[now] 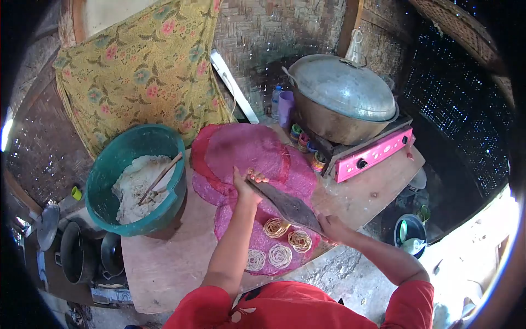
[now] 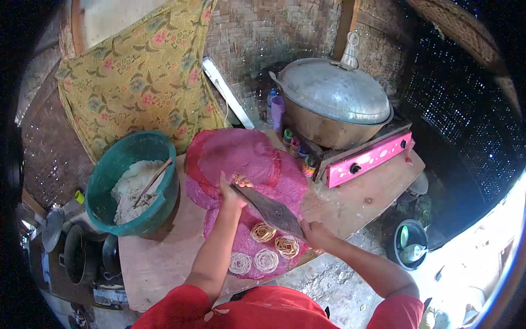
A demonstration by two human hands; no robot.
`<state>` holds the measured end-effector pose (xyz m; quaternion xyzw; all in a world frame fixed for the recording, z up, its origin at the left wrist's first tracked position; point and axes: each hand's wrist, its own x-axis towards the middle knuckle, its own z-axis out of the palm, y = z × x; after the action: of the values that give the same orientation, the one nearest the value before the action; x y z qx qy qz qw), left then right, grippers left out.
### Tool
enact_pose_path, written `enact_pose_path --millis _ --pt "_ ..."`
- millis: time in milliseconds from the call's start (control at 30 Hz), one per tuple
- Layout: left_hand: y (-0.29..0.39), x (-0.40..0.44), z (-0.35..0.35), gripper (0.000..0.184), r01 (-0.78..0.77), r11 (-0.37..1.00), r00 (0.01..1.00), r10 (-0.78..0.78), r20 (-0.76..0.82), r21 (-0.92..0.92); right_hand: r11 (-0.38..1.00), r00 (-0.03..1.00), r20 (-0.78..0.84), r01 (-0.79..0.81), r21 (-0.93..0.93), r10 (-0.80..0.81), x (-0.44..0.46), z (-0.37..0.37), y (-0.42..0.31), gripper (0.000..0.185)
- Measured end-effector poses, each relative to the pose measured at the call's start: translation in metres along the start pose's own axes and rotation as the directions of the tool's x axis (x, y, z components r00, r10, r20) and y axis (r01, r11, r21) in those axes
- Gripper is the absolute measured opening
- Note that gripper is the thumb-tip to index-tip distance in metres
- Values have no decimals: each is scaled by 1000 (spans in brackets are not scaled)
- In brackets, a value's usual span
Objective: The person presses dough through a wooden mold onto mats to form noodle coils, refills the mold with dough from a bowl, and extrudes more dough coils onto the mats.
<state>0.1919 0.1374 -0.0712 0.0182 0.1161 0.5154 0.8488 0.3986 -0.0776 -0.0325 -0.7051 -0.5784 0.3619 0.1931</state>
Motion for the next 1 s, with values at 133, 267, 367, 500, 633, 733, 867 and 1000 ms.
enact_pose_path --millis 133,267,367,500,633,733,867,1000 --pt "-7 -42 36 74 56 951 990 -13 -141 304 919 961 160 -265 291 226 -22 -12 -25 73" --pt "-19 -77 -10 91 125 11 973 -199 -120 992 923 949 158 -304 237 272 -38 -26 -34 77" --pt "-26 -82 -41 90 102 -107 907 -399 -136 989 915 953 231 -261 307 195 -45 -32 -33 78" --pt "-31 -92 -30 82 194 -26 897 -401 -188 981 909 956 221 -261 325 195 -29 -21 -13 75" --pt "-34 -85 -31 80 211 -25 896 -394 -203 977 928 970 131 -236 288 206 -15 -10 -8 74" --pt "-32 -77 -36 84 262 -72 855 -446 -266 962 934 980 57 -197 297 189 -7 -3 1 77" --pt "-36 -71 -35 87 287 -86 802 -523 -288 954 914 973 54 -229 336 224 -15 -13 -6 79" --pt "-42 -72 -35 90 240 -67 864 -441 -245 968 892 974 29 -218 396 225 -20 -18 0 76"
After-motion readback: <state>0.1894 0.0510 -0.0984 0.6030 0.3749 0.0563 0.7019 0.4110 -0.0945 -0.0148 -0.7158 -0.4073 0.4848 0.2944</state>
